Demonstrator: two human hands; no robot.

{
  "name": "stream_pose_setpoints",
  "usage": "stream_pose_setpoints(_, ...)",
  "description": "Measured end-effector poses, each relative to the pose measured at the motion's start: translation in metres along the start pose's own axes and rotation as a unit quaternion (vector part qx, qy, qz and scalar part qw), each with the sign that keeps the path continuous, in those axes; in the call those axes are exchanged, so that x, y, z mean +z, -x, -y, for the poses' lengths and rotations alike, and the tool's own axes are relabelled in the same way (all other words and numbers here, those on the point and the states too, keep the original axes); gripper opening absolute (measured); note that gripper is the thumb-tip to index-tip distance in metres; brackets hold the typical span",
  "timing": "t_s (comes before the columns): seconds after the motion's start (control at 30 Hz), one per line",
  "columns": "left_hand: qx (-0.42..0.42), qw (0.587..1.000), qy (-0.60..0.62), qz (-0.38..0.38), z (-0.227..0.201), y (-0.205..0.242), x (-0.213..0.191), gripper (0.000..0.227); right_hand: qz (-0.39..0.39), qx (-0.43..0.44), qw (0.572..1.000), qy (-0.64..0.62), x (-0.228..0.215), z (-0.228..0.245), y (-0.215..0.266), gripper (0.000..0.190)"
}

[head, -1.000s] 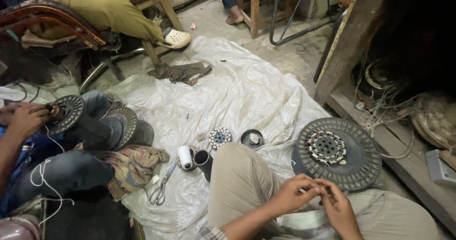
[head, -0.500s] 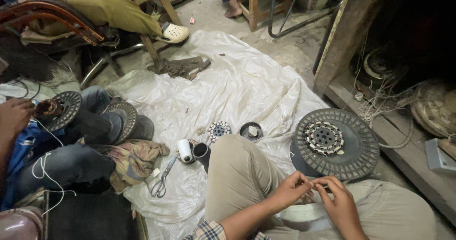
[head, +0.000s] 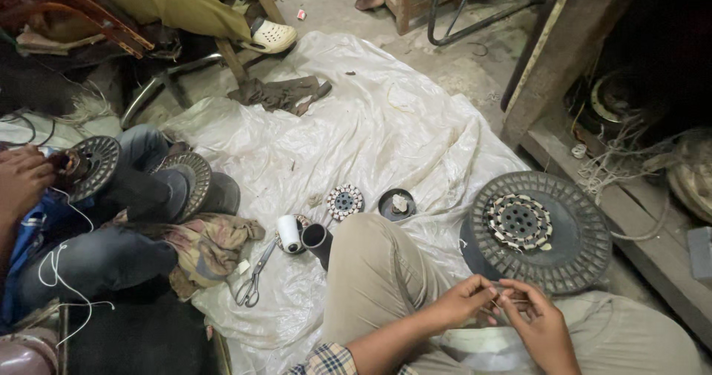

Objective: The person winds white wire around a circular stator core, using scissors to cut the wire and tie off the ends. They handle the stator and wire throughout, occasionally adjusting the coil and trimming excess wire.

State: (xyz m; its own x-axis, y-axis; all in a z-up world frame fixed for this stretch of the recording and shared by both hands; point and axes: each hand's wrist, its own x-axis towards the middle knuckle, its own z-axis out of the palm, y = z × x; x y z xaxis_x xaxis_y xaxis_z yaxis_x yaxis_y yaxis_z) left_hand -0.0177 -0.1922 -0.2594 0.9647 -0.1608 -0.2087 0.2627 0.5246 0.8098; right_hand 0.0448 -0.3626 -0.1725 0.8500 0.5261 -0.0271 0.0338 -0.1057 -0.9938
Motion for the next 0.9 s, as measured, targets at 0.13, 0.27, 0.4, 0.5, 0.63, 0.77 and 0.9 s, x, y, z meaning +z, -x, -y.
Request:
stream_pose_setpoints(0.13, -0.02, 1.0, -0.015, 0.005, 0.009, -0.008, -0.004, 0.025, 0.005, -0.017, 0.999, -0.039, -0.005, -0.035, -0.009, 0.035)
stream_pose_setpoints(0.27, 0.026, 0.998, -0.037, 0.036, 0.014, -0.013, -0.01, 0.024, -0.03, -0.009, 0.999, 0.008, -0.014, -0.06, -0.015, 0.033)
stream_pose_setpoints(0.4, 0.011, 0.999, -0.021, 0.04, 0.013, -0.018, -0.013, 0.024, -0.027, -0.061, 0.998, 0.014, -0.021, -0.081, -0.023, 0.032)
stream_pose_setpoints(0.5, -0.018, 0.998, 0.024, 0.046, 0.006, -0.017, -0.014, 0.022, -0.041, -0.099, 0.993, 0.054, -0.026, -0.09, -0.028, 0.032)
stream_pose_setpoints(0.63, -0.073, 0.996, 0.048, 0.023, -0.008, -0.012, -0.014, 0.021, -0.014, -0.181, 0.963, 0.197, -0.037, -0.092, -0.03, 0.027)
stream_pose_setpoints(0.77, -0.113, 0.991, 0.075, -0.009, -0.013, -0.008, -0.016, 0.019, -0.048, -0.167, 0.952, 0.252, -0.032, -0.087, -0.022, 0.022)
stream_pose_setpoints(0.9, -0.052, 0.998, 0.026, -0.007, -0.008, -0.01, -0.016, 0.021, -0.058, -0.199, 0.943, 0.261, -0.028, -0.083, -0.023, 0.026)
